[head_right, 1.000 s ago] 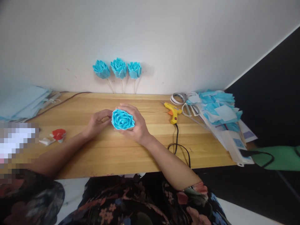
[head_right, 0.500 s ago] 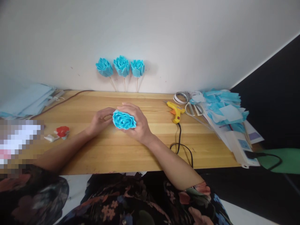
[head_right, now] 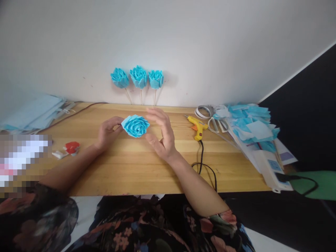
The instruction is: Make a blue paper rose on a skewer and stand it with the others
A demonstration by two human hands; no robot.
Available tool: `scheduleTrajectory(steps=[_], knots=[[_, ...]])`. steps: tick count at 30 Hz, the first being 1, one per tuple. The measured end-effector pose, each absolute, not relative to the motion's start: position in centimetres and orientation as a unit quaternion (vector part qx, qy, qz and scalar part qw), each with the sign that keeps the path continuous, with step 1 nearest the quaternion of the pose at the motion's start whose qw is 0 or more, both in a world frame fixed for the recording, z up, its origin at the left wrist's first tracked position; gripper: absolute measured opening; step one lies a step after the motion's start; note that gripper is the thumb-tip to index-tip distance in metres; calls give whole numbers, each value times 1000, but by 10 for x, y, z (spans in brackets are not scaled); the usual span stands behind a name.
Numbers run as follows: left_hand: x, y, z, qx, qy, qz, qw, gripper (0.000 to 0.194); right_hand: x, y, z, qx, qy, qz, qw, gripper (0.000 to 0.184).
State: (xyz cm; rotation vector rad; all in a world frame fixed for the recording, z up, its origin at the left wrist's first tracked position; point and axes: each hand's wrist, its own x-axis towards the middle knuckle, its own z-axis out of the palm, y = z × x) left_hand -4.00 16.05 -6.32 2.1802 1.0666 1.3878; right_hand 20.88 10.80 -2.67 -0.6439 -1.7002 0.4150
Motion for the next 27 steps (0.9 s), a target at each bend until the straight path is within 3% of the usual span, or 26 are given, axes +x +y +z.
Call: scheduleTrajectory(steps=[3, 7, 14, 21, 27], knots=[[-41, 162, -64, 767, 378, 492, 163, 18, 209, 106, -20, -277, -744, 117, 596, 19], [-41, 162, -65, 766, 388, 486, 162, 18, 207, 107, -17, -281, -765, 77, 575, 12], [-42, 163, -67, 760, 399, 490, 152, 18, 207, 111, -19, -303, -765, 66, 565, 15], [-43, 164, -67, 758, 397, 505, 118, 20, 205, 112, -20, -309, -759, 44, 571, 8], [-47, 170, -73, 721, 443, 510, 155, 18, 208, 114, -21, -345, -679, 132, 635, 10]])
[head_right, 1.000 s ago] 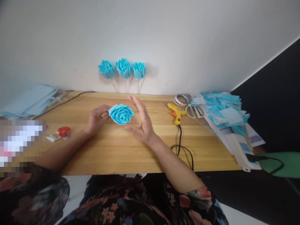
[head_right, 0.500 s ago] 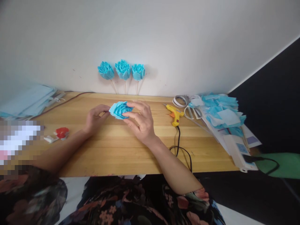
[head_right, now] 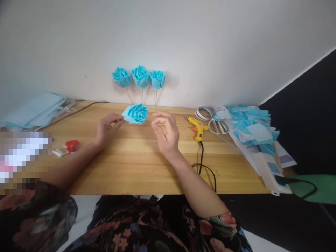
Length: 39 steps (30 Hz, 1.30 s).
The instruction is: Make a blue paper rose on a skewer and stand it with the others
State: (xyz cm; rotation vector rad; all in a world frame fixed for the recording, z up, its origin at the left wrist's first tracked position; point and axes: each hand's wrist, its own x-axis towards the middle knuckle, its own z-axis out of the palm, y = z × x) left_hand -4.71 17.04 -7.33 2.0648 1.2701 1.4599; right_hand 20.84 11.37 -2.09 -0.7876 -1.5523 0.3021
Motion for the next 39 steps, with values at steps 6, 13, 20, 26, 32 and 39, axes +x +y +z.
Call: scheduleTrajectory(steps=[6, 13, 20, 26, 32, 39], knots=[[-46, 170, -75, 715, 443, 514, 170, 20, 203, 117, -31, -378, -608, 293, 634, 20], [-38, 163, -72, 726, 424, 511, 177, 18, 192, 112, -34, -400, -656, 352, 534, 46], [-36, 162, -73, 733, 418, 508, 173, 17, 178, 112, -20, -389, -494, 594, 502, 45], [-39, 165, -73, 731, 427, 506, 162, 16, 174, 106, -6, -385, -335, 716, 477, 22], [-40, 167, -74, 731, 435, 503, 153, 17, 167, 103, 0, -383, -268, 735, 491, 12], [-41, 168, -75, 730, 443, 499, 150, 18, 162, 102, 5, -383, -249, 734, 502, 15]])
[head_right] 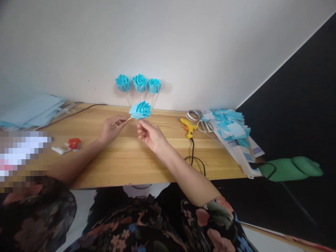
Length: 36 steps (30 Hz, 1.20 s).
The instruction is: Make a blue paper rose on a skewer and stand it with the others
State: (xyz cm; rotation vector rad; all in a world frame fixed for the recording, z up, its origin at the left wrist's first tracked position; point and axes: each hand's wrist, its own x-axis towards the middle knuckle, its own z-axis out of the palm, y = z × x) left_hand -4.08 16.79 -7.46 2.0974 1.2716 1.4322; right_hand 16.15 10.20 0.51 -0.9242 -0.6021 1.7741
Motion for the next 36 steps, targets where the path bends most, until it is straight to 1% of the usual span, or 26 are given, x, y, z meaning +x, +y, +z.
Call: scheduleTrajectory(steps=[5, 8, 10, 12, 14, 16, 20, 22, 23, 24, 26, 27, 29, 31, 33, 35, 36], knots=[[-43, 173, -76, 715, 470, 494, 152, 15, 164, 89, 6, -364, -269, 744, 492, 15], [-45, 178, -77, 705, 484, 494, 156, 13, 175, 60, 2, -341, -377, 727, 462, 17], [-46, 181, -78, 699, 490, 496, 159, 12, 187, 32, -1, -341, -490, 680, 424, 23], [-47, 183, -78, 693, 493, 499, 163, 11, 201, 2, -5, -345, -617, 620, 339, 22], [-47, 184, -78, 690, 493, 502, 168, 12, 212, -26, -12, -358, -728, 532, 244, 19], [-47, 183, -79, 689, 491, 504, 172, 12, 218, -48, -24, -361, -806, 434, 178, 22], [-47, 183, -80, 685, 486, 513, 178, 13, 220, -70, -70, -409, -856, 310, 61, 30], [-47, 184, -81, 680, 484, 519, 183, 14, 218, -73, -92, -444, -852, 277, -4, 26], [-48, 184, -81, 679, 484, 521, 185, 15, 218, -73, -98, -450, -852, 268, -24, 19], [-48, 185, -82, 677, 484, 522, 187, 16, 217, -74, -100, -442, -856, 266, -32, 18], [-49, 186, -82, 675, 485, 524, 188, 17, 219, -74, -88, -399, -869, 292, -17, 36], [-49, 186, -83, 673, 486, 525, 189, 17, 220, -73, -74, -376, -872, 314, 0, 42], [-49, 186, -83, 669, 485, 529, 194, 18, 227, -65, -40, -368, -865, 339, 45, 43], [-49, 186, -83, 668, 482, 531, 200, 18, 235, -45, -10, -413, -856, 289, 111, 46], [-50, 185, -82, 671, 479, 530, 198, 19, 243, -12, 5, -470, -843, 219, 142, 55], [-50, 186, -83, 673, 476, 531, 194, 18, 248, 30, -1, -531, -819, 169, 142, 72], [-50, 186, -83, 674, 475, 533, 192, 18, 250, 52, -9, -559, -804, 158, 127, 81]])
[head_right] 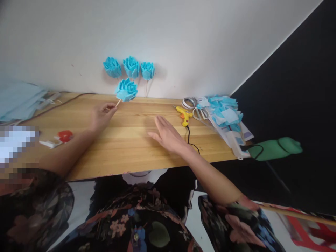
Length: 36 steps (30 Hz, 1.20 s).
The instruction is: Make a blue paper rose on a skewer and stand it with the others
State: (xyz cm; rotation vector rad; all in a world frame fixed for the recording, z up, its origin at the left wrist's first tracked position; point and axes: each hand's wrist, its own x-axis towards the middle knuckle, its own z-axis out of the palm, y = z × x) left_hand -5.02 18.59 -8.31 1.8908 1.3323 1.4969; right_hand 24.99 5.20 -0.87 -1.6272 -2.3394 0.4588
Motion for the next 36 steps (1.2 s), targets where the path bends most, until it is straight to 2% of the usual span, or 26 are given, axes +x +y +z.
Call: scheduleTrajectory(steps=[2, 6, 9, 12, 17, 20, 22, 24, 27, 33, 35, 36], knots=[[-51, 187, -84, 672, 474, 535, 192, 18, 253, 95, -29, -614, -768, 149, 101, 90], [-52, 188, -85, 675, 483, 524, 188, 17, 259, 161, -56, -667, -726, 140, 90, 86], [-51, 188, -84, 684, 481, 517, 183, 15, 257, 178, -61, -686, -713, 132, 57, 89], [-50, 188, -84, 688, 482, 509, 189, 14, 234, 146, -62, -584, -796, 152, 43, 95], [-48, 194, -89, 679, 475, 519, 211, 12, 157, 14, -65, -292, -933, 207, 48, 101], [-47, 198, -90, 671, 473, 526, 222, 10, 122, -46, -66, -196, -956, 208, 70, 87], [-48, 200, -90, 666, 475, 529, 227, 9, 113, -63, -65, -138, -961, 225, 83, 64], [-48, 201, -91, 664, 473, 531, 232, 8, 120, -65, -63, -121, -960, 235, 98, 51], [-48, 202, -93, 667, 467, 531, 233, 9, 158, -48, -59, -217, -946, 208, 122, 60], [-49, 199, -89, 667, 471, 537, 215, 13, 251, -9, -60, -625, -767, 116, 84, 83], [-53, 199, -85, 670, 469, 539, 203, 13, 231, -14, -66, -649, -744, 124, 95, 84], [-55, 199, -84, 671, 467, 540, 198, 13, 209, -20, -70, -614, -770, 139, 107, 84]])
